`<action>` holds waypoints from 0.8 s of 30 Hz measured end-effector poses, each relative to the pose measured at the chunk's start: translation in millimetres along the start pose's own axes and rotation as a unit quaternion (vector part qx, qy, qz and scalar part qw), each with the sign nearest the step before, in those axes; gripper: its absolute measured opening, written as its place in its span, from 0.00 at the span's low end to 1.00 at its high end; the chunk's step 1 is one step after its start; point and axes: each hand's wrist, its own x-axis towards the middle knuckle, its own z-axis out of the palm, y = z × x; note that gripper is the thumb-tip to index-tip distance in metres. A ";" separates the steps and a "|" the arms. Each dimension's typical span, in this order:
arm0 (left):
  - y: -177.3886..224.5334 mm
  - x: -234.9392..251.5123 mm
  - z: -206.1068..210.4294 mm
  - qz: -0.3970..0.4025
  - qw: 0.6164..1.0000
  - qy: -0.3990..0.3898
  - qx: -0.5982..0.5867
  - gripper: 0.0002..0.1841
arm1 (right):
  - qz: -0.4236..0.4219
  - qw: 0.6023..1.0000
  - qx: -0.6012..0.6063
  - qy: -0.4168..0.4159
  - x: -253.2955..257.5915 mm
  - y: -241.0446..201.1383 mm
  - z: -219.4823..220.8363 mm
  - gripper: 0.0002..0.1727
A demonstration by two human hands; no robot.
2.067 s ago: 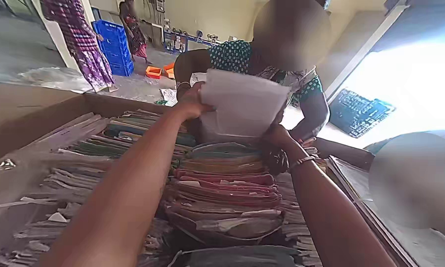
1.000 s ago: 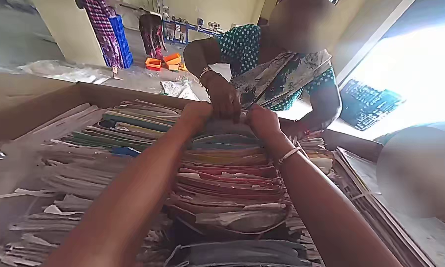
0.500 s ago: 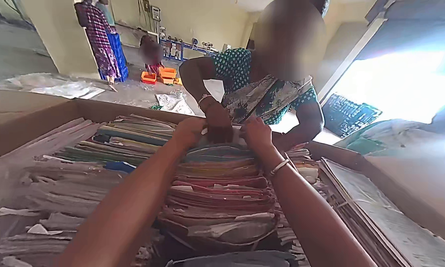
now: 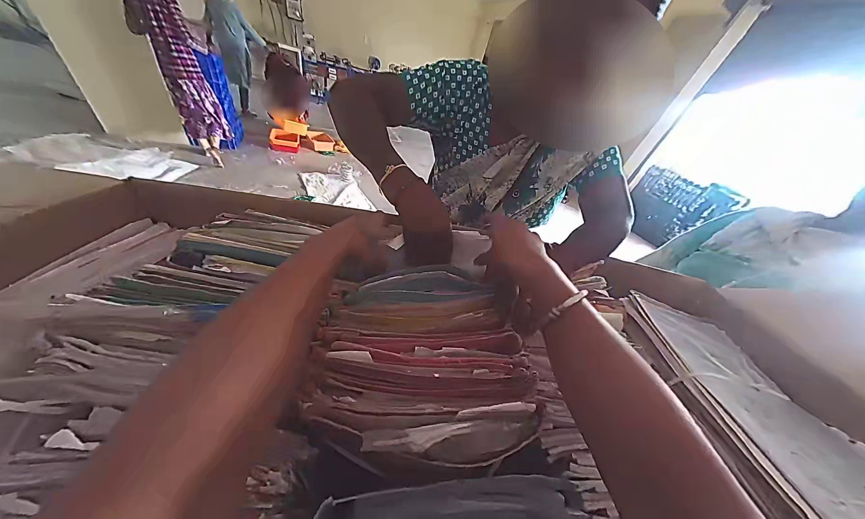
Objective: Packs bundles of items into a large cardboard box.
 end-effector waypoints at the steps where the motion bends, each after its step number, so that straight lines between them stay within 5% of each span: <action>1: -0.6 -3.2 -3.9 -0.001 1.000 -0.004 -0.013 0.37 | -0.013 1.000 0.017 0.013 0.0 2.5 -6.7 0.39; 8: -9.1 1.8 -3.3 0.033 0.999 -0.009 0.015 0.27 | -0.053 0.998 -0.003 -0.037 5.7 0.8 -15.9 0.33; 16: 45.0 -27.6 -29.8 -0.142 0.972 -0.022 0.186 0.25 | -0.101 0.990 -0.042 0.085 -48.8 -19.9 -69.4 0.28; 21: 85.5 -74.7 -58.1 -0.103 0.964 -0.086 0.230 0.27 | -0.172 0.969 -0.017 0.175 -123.4 -30.1 -119.8 0.31; 24: 96.3 -125.1 -55.7 -0.008 0.967 -0.090 0.240 0.32 | -0.211 0.959 -0.018 0.187 -146.5 -5.4 -135.7 0.36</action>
